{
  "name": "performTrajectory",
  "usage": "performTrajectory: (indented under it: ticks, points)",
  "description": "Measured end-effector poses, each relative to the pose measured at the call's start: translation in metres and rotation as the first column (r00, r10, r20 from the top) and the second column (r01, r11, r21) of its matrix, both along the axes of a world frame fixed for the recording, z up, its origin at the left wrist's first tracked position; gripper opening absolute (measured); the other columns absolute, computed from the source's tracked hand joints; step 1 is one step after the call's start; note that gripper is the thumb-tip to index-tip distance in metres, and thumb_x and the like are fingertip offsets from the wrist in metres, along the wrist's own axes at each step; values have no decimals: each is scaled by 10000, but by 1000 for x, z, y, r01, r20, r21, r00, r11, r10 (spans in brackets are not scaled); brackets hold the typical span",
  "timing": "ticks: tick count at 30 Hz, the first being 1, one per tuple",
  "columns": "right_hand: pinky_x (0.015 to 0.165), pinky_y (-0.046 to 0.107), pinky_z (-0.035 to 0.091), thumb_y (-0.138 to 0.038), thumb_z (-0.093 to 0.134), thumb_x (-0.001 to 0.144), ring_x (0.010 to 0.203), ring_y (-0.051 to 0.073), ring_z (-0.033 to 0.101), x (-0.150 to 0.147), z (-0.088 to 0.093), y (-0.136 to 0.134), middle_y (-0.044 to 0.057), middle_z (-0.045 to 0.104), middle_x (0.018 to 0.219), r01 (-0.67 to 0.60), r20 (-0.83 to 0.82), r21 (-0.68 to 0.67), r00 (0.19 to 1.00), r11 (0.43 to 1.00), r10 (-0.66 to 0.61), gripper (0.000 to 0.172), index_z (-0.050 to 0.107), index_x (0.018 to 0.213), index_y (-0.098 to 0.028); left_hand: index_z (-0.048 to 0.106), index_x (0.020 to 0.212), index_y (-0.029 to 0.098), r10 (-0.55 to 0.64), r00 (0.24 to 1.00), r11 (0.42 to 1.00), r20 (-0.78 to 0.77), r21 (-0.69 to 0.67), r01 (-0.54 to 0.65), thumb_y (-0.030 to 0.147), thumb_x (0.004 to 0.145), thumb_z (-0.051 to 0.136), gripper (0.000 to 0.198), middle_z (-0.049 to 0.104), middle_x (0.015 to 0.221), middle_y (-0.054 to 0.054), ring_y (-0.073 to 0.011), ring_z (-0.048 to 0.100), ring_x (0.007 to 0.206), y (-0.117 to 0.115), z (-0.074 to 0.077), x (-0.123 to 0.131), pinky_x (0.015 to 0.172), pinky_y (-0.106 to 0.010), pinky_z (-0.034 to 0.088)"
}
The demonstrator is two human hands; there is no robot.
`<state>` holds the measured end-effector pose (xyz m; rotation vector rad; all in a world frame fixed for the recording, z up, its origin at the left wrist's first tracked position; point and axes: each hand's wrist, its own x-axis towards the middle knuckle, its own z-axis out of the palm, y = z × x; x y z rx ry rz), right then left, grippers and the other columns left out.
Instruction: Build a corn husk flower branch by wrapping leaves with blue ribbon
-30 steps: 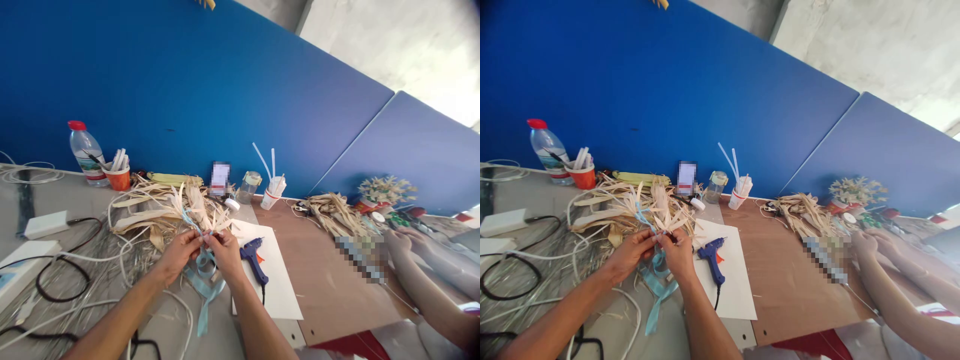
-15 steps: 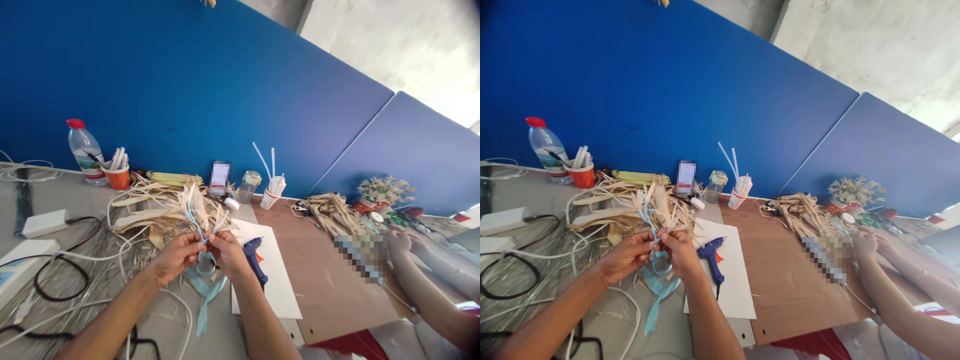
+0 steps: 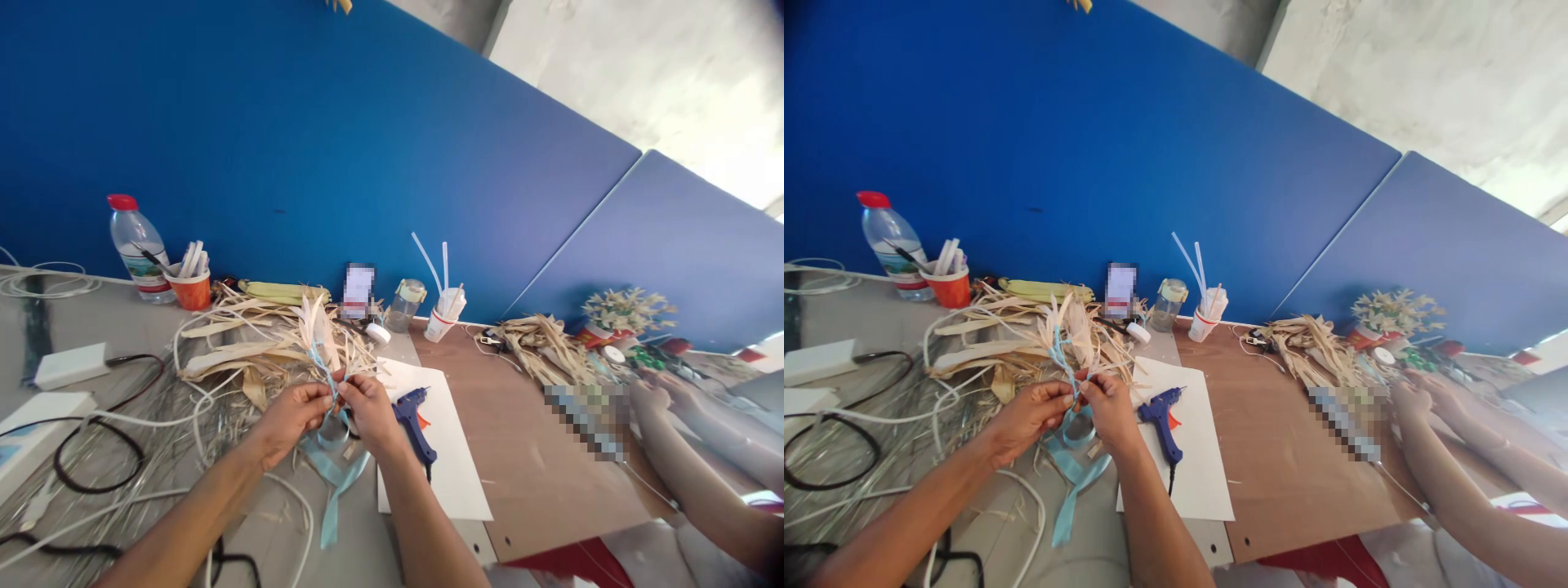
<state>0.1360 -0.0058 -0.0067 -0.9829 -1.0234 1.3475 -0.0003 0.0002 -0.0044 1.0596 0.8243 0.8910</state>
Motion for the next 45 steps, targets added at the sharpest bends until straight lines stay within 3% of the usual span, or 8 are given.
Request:
performTrajectory:
  ticks: [6, 12, 22, 29, 39, 45]
  points:
    - [544, 245, 368, -254, 625, 668, 482, 99, 492, 1, 2, 0, -40, 553, 538, -41, -57, 0, 998, 999, 41, 181, 656, 822, -165, 665, 696, 122, -62, 995, 993, 75, -91, 69, 385, 570, 793, 319, 574, 674, 4, -20, 362, 476, -1, 6, -4, 462, -167, 241]
    - [544, 242, 373, -267, 646, 654, 482, 101, 497, -1, 1, 0, -35, 559, 536, -72, -77, -4, 994, 997, 72, 198, 659, 820, -160, 647, 681, 127, -58, 992, 987, 111, -140, 74, 313, 565, 807, 271, 526, 612, 31, -20, 356, 458, 2, -1, -7, 445, -165, 234]
    - [528, 238, 376, -268, 667, 646, 473, 97, 476, -1, -9, 4, -41, 556, 532, -62, -115, -16, 992, 998, 59, 183, 677, 801, -171, 627, 622, 125, -10, 999, 994, 48, -111, 15, 330, 531, 803, 285, 507, 565, 36, -29, 314, 435, 0, 3, -3, 434, -192, 191]
    - [536, 237, 387, -247, 645, 688, 475, 98, 498, 1, -10, 4, -41, 566, 538, -59, -119, 21, 991, 998, 61, 220, 683, 890, -170, 665, 703, 126, -18, 999, 997, 29, -75, 20, 349, 573, 776, 280, 565, 645, 6, -53, 368, 499, -5, 10, -2, 483, -197, 263]
    - [555, 245, 386, -246, 675, 630, 489, 98, 483, -1, -7, 5, -40, 562, 539, -45, -135, -14, 990, 999, 43, 203, 695, 817, -170, 666, 709, 136, 36, 998, 997, -44, 65, -33, 329, 643, 716, 210, 541, 598, 26, -68, 352, 498, -1, -5, -1, 476, -209, 243]
    - [545, 246, 376, -226, 673, 592, 492, 102, 468, -2, -3, 4, -42, 560, 551, 1, -131, -9, 991, 1000, -2, 236, 682, 822, -172, 641, 642, 139, 87, 996, 995, -10, 41, -87, 303, 581, 747, 204, 579, 606, 9, -94, 447, 539, -1, -6, 4, 502, -214, 297]
